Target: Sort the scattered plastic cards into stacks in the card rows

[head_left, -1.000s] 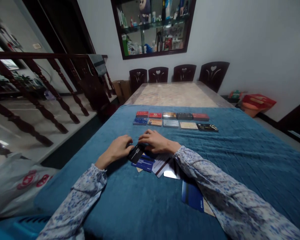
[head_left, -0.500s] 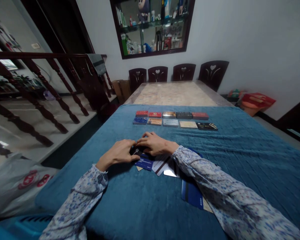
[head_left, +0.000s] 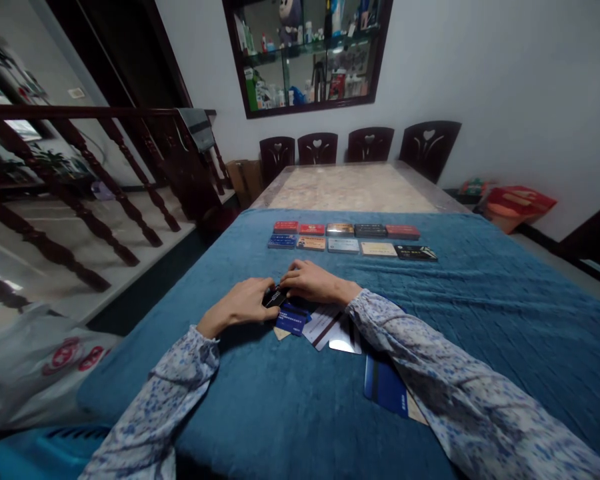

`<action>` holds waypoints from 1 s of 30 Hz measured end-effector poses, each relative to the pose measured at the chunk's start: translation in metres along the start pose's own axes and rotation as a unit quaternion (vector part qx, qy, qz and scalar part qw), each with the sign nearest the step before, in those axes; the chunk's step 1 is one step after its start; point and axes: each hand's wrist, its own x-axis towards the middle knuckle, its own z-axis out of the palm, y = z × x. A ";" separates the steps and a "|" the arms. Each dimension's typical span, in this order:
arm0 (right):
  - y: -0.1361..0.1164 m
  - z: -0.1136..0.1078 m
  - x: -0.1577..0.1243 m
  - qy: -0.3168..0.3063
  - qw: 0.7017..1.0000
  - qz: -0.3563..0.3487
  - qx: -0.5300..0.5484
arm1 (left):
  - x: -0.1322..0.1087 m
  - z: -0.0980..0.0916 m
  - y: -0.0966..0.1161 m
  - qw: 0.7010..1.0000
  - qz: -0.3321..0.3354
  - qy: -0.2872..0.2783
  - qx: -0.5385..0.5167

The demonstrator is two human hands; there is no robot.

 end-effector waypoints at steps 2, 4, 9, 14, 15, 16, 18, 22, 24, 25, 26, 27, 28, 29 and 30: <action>0.001 0.001 0.001 0.016 1.000 -0.004 -0.002 | 0.001 -0.001 -0.004 0.999 0.001 -0.003 -0.037; 0.002 0.002 0.002 0.024 1.000 -0.011 -0.004 | 0.002 -0.001 -0.009 0.997 0.002 -0.008 -0.075; 0.003 0.008 0.004 0.054 0.998 -0.010 -0.010 | 0.002 -0.006 -0.015 0.990 0.002 -0.016 -0.140; 0.001 0.010 0.004 0.121 0.992 0.030 -0.021 | 0.000 -0.012 -0.015 0.987 0.013 0.008 -0.162; 0.001 0.008 0.004 0.131 0.990 0.038 -0.021 | 0.000 -0.012 -0.016 0.986 0.013 0.021 -0.162; 0.000 0.007 0.004 0.138 0.989 0.047 -0.019 | 0.000 -0.012 -0.017 0.986 0.013 0.037 -0.161; 0.000 0.004 0.002 0.144 0.987 0.069 -0.014 | 0.001 -0.011 -0.021 0.985 0.014 0.070 -0.156; -0.001 0.000 0.001 0.142 0.982 0.123 -0.018 | 0.005 -0.008 -0.029 0.983 0.015 0.109 -0.144; -0.002 -0.001 0.001 0.138 0.979 0.146 -0.022 | 0.006 -0.006 -0.033 0.983 0.014 0.114 -0.144; -0.002 -0.002 0.001 0.134 0.978 0.157 -0.023 | 0.007 -0.005 -0.035 0.983 0.013 0.116 -0.144; -0.003 -0.003 0.001 0.130 0.977 0.167 -0.024 | 0.007 -0.004 -0.037 0.982 0.013 0.118 -0.145; -0.004 -0.003 0.001 0.125 0.976 0.177 -0.025 | 0.008 -0.004 -0.038 0.982 0.012 0.121 -0.145; -0.004 -0.004 0.001 0.118 0.975 0.187 -0.025 | 0.008 -0.003 -0.039 0.981 0.012 0.125 -0.146; -0.005 -0.005 0.001 0.109 0.974 0.195 -0.026 | 0.008 -0.001 -0.040 0.981 0.015 0.129 -0.146; -0.006 -0.006 0.001 0.099 0.974 0.202 -0.027 | 0.009 0.000 -0.041 0.980 0.019 0.133 -0.146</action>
